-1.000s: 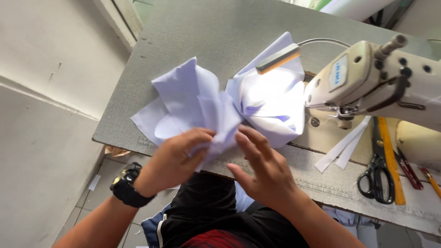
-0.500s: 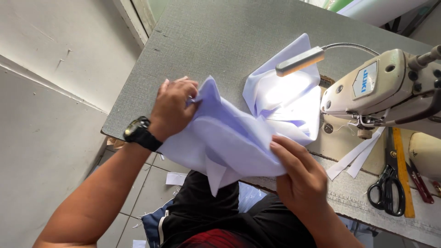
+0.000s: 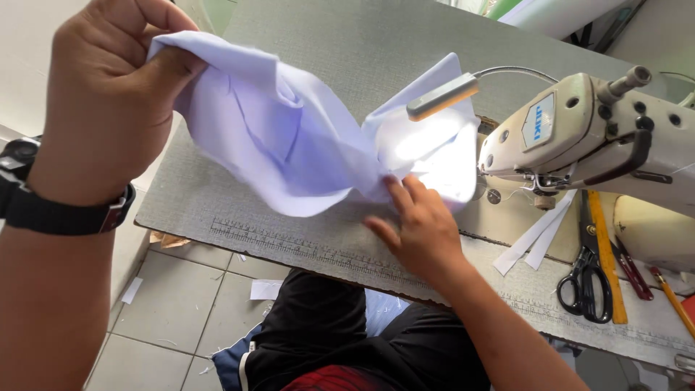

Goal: Measuring and cutting white fabric into strips using a ruler and scissors at a sewing station.

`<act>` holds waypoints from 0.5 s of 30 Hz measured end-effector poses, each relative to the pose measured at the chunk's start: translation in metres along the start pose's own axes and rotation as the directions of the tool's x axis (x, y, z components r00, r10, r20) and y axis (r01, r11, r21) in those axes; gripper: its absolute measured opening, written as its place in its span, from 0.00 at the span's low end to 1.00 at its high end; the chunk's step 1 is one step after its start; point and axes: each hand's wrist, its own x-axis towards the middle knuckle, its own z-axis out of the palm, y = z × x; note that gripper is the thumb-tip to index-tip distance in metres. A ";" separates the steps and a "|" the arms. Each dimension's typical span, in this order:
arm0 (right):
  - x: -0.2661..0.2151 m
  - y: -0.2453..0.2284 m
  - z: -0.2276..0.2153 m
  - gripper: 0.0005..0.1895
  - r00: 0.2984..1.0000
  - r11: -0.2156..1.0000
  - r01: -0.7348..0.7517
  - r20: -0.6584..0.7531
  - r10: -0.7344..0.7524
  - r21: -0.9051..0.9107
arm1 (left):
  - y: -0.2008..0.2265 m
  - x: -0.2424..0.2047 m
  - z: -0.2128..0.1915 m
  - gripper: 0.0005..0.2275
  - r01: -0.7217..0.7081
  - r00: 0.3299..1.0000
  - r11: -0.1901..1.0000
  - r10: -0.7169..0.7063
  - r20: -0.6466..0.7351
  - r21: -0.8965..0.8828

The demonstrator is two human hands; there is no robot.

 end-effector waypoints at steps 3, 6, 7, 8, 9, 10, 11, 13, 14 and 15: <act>0.033 0.016 0.006 0.37 0.998 0.990 0.003 0.059 0.006 -0.141 | 0.026 -0.009 -0.004 0.04 -0.107 0.994 0.986 0.106 0.014 0.131; 0.037 -0.002 -0.010 0.35 0.992 0.982 0.051 -0.106 -0.071 -0.181 | 0.045 -0.017 -0.006 0.04 -0.224 0.974 0.940 0.226 0.025 0.257; 0.032 -0.014 -0.018 0.40 0.944 0.982 0.134 -0.283 -0.168 -0.134 | 0.050 -0.020 -0.006 0.04 -0.259 0.965 0.922 0.262 0.030 0.286; 0.027 -0.027 -0.019 0.40 0.942 0.981 0.143 -0.285 -0.177 -0.134 | 0.064 -0.025 -0.004 0.04 -0.258 0.964 0.921 0.264 0.022 0.291; 0.022 -0.040 -0.020 0.48 0.931 0.968 0.239 -0.301 -0.206 0.077 | 0.077 -0.030 0.000 0.07 -0.129 0.992 0.985 0.129 0.001 0.117; 0.016 -0.052 -0.021 0.57 0.918 0.902 0.327 -0.321 -0.233 0.281 | 0.091 -0.036 0.004 0.11 0.008 1.000 0.998 -0.008 0.008 -0.060; 0.016 -0.056 -0.014 0.57 0.919 0.900 0.328 -0.319 -0.234 0.286 | 0.100 -0.042 0.007 0.11 0.013 1.000 0.998 -0.012 0.007 -0.057; 0.018 -0.063 -0.001 0.26 0.943 0.844 0.272 -0.303 -0.138 0.463 | 0.118 -0.053 0.013 0.14 0.126 0.975 0.888 -0.193 -0.109 -0.442; 0.005 -0.072 -0.012 0.26 0.942 0.843 0.273 -0.305 -0.137 0.464 | 0.102 -0.064 0.001 0.14 0.126 0.975 0.890 -0.192 -0.109 -0.439; -0.003 -0.079 -0.023 0.12 0.928 0.775 0.349 -0.311 -0.206 0.527 | 0.085 -0.073 -0.011 0.15 0.016 0.967 0.962 -0.084 -0.240 -0.273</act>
